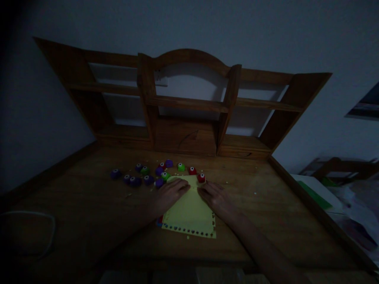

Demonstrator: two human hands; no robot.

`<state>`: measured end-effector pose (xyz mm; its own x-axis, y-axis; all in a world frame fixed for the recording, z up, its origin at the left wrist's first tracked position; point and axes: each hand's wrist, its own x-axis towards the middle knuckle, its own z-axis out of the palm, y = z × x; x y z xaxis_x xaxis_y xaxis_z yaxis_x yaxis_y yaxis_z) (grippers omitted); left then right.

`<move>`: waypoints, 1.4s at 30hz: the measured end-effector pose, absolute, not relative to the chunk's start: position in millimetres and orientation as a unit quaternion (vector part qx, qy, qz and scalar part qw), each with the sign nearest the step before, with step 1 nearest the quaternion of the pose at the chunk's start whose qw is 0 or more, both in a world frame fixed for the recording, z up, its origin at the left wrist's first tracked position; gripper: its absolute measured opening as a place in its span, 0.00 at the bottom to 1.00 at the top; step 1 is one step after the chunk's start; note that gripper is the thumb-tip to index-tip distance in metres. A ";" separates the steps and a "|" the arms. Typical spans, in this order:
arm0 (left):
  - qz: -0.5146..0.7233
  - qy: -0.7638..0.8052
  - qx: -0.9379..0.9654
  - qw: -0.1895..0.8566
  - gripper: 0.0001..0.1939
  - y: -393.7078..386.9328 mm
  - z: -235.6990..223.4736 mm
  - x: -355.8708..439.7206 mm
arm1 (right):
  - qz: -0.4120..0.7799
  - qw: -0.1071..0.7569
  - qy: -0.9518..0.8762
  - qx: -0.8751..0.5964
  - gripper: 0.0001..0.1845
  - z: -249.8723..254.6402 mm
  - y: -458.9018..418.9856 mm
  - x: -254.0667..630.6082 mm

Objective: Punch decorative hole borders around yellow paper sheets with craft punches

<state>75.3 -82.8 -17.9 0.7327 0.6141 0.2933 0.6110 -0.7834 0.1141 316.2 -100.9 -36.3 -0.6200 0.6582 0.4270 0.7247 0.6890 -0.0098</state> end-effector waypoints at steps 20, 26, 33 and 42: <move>0.176 0.341 0.922 -0.042 0.15 -83.7 -19.3 75.1 | -0.102 0.146 -0.909 -0.377 0.29 -32.8 -100.5 314.2; 0.168 0.340 0.921 -0.088 0.14 -83.8 -18.0 76.2 | -0.093 0.136 -0.904 -0.394 0.23 -34.4 -100.2 312.3; 0.174 0.331 0.921 -0.110 0.13 -79.9 -16.0 72.5 | -0.065 0.204 -0.890 -0.402 0.22 -40.0 -101.4 316.1; 0.212 0.317 0.924 -0.036 0.09 -59.9 -18.1 68.4 | -0.043 0.243 -0.872 -0.423 0.15 -38.2 -97.5 320.6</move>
<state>68.4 -59.9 -18.1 0.7095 0.5700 0.4144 0.6002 -0.7969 0.0685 320.6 -97.5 -38.2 -0.5230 0.7168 0.4611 0.7590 0.6378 -0.1305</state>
